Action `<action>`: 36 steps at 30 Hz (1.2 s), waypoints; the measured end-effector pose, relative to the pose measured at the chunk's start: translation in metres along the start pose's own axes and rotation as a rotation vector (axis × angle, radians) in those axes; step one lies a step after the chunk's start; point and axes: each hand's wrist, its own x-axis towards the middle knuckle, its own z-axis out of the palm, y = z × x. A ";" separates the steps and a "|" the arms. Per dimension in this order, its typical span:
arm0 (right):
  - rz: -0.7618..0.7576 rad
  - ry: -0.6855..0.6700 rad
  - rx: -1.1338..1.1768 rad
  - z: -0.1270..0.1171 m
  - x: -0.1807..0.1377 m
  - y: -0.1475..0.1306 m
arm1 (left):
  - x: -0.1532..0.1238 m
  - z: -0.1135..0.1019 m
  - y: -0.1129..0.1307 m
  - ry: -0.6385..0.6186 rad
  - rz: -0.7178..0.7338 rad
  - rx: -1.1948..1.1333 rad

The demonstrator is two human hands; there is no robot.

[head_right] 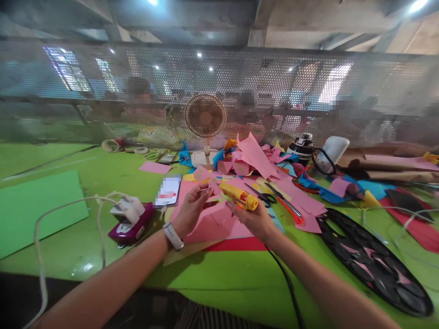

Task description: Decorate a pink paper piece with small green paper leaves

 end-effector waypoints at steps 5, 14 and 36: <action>-0.007 -0.008 -0.030 0.000 -0.002 -0.004 | -0.001 0.003 0.002 -0.012 0.011 0.026; -0.023 -0.011 -0.025 0.001 -0.002 -0.001 | 0.000 0.003 0.000 -0.012 0.031 0.042; -0.011 -0.011 -0.061 -0.002 -0.002 0.002 | 0.000 0.003 -0.004 -0.061 0.078 0.048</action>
